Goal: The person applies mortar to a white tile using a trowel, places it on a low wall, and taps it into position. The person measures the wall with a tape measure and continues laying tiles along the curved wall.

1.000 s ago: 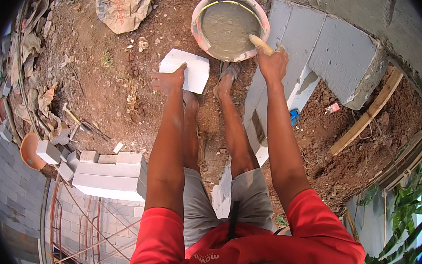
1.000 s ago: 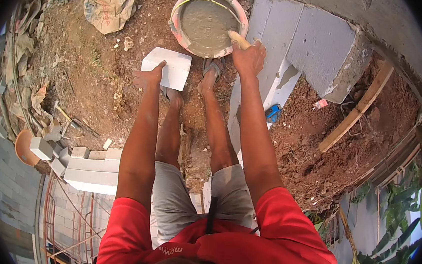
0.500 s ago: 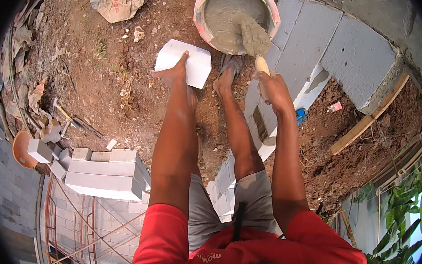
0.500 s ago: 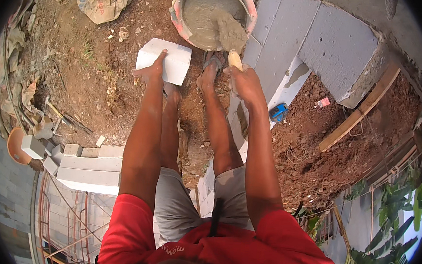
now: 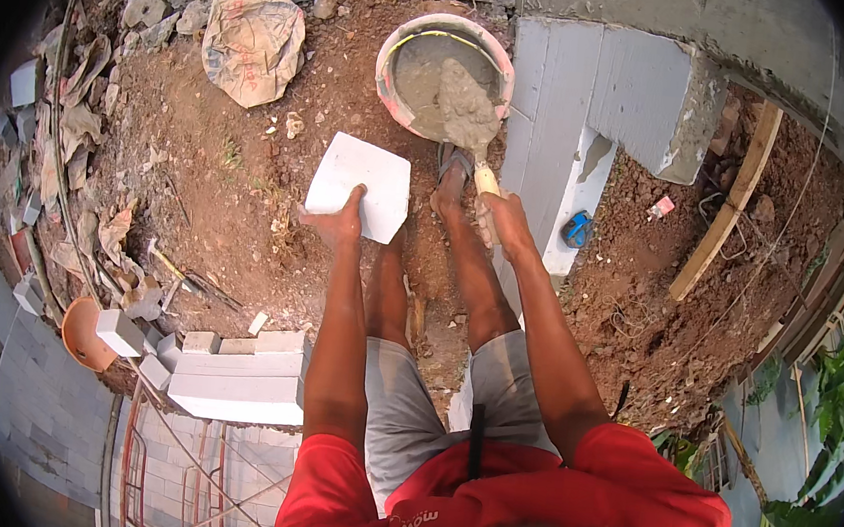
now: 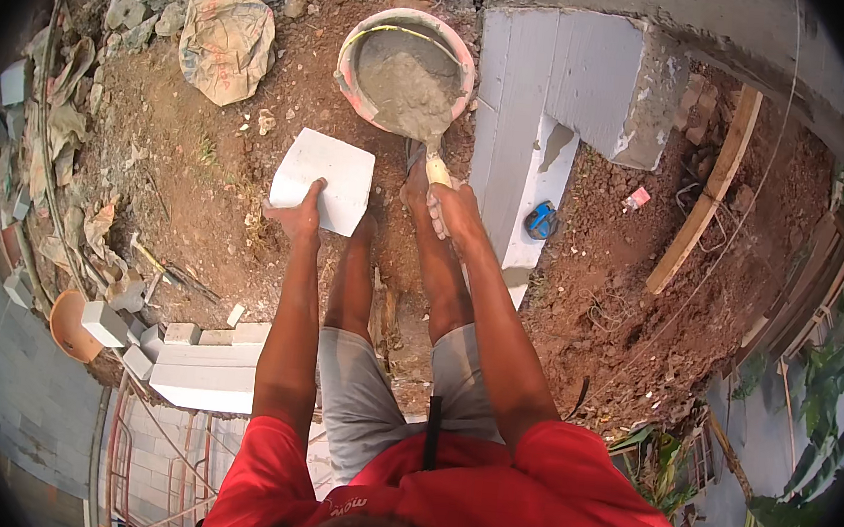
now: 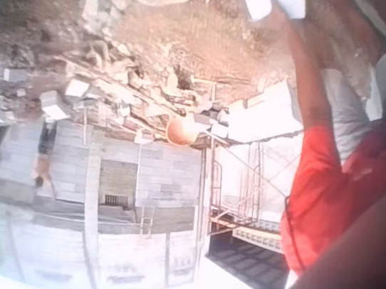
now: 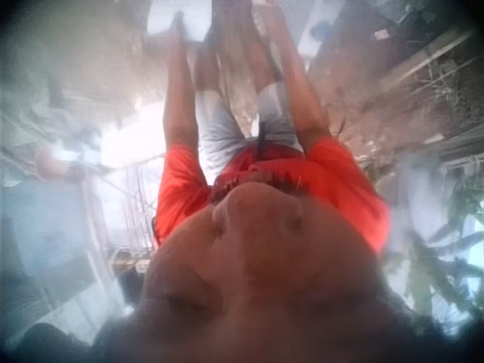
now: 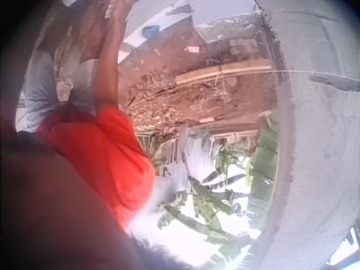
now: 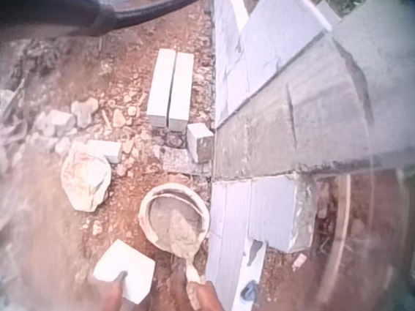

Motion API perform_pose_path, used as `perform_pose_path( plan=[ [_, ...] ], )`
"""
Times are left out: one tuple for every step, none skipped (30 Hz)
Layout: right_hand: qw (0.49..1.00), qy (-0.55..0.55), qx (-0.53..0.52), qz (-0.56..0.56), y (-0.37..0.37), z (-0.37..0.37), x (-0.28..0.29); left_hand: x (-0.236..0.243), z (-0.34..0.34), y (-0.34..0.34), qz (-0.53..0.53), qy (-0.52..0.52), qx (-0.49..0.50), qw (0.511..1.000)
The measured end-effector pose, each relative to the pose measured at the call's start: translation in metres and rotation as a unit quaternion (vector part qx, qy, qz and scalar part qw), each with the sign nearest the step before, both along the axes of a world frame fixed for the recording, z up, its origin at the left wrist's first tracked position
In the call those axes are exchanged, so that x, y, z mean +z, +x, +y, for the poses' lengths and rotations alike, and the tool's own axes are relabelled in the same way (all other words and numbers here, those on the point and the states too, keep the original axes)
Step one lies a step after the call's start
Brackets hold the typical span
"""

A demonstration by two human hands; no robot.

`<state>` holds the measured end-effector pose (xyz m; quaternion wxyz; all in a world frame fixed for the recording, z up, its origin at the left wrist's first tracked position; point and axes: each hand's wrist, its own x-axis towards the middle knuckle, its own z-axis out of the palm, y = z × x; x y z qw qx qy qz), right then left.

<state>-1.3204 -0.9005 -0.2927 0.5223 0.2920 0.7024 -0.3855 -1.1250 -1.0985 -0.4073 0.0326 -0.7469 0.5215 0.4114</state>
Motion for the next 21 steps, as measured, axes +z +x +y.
perform_pose_path(
  plan=[
    [0.999,-0.013,-0.048,0.004,0.008,0.01,0.014,0.029,-0.004,-0.006,0.021,0.027,0.013,0.999],
    [0.994,-0.067,-0.083,-0.027,0.01,0.018,0.033,0.043,-0.007,0.004,0.052,0.035,0.039,0.997],
    [0.984,-0.124,-0.117,-0.052,0.01,0.026,0.054,0.053,-0.007,0.016,0.075,0.032,0.068,0.994],
    [0.974,-0.142,-0.159,-0.076,0.012,0.033,0.074,0.069,-0.009,0.019,0.175,0.029,0.088,0.98],
    [0.963,-0.155,-0.208,-0.069,0.014,0.039,0.099,0.08,-0.015,0.022,0.149,0.048,0.106,0.982],
    [0.957,-0.179,-0.22,-0.055,0.013,0.049,0.122,0.094,-0.018,0.026,0.131,0.042,0.093,0.986],
    [0.95,-0.209,-0.228,-0.045,0.01,0.058,0.143,0.108,-0.022,0.027,0.11,0.041,0.114,0.987],
    [0.947,-0.221,-0.232,-0.005,0.007,0.067,0.166,0.122,-0.023,0.028,0.087,0.039,0.135,0.986],
    [0.943,-0.236,-0.234,0.034,0.0,0.07,0.19,0.136,-0.027,0.03,0.066,0.033,0.158,0.985],
    [0.95,-0.2,-0.214,0.105,-0.009,0.068,0.208,0.147,-0.032,0.034,0.093,0.039,0.137,0.985],
    [0.958,-0.141,-0.173,0.182,-0.017,0.064,0.225,0.158,-0.037,0.04,0.119,0.046,0.117,0.985],
    [0.957,-0.081,-0.14,0.239,-0.024,0.066,0.229,0.166,-0.041,0.04,0.147,0.055,0.094,0.983],
    [0.951,-0.018,-0.105,0.29,-0.032,0.068,0.228,0.171,-0.042,0.041,0.156,0.044,0.094,0.982],
    [0.939,0.05,-0.074,0.332,-0.039,0.067,0.224,0.176,-0.043,0.042,0.165,0.034,0.095,0.981],
    [0.92,0.119,-0.046,0.37,-0.044,0.064,0.217,0.179,-0.044,0.043,0.174,0.023,0.094,0.98],
    [0.895,0.185,-0.013,0.406,-0.054,0.061,0.211,0.182,-0.045,0.045,0.166,0.013,0.088,0.982],
    [0.891,0.225,0.013,0.395,-0.066,0.06,0.208,0.185,-0.045,0.047,0.157,0.004,0.083,0.984],
    [0.885,0.265,0.04,0.382,-0.076,0.058,0.205,0.187,-0.046,0.05,0.147,-0.006,0.076,0.986],
    [0.877,0.304,0.066,0.367,-0.085,0.057,0.202,0.187,-0.048,0.053,0.153,-0.001,0.073,0.986],
    [0.897,0.285,0.039,0.336,-0.093,0.064,0.203,0.186,-0.049,0.056,0.159,0.004,0.068,0.985],
    [0.888,0.29,0.039,0.354,-0.093,0.064,0.202,0.193,-0.046,0.055,0.162,0.005,0.068,0.985]
  ],
)
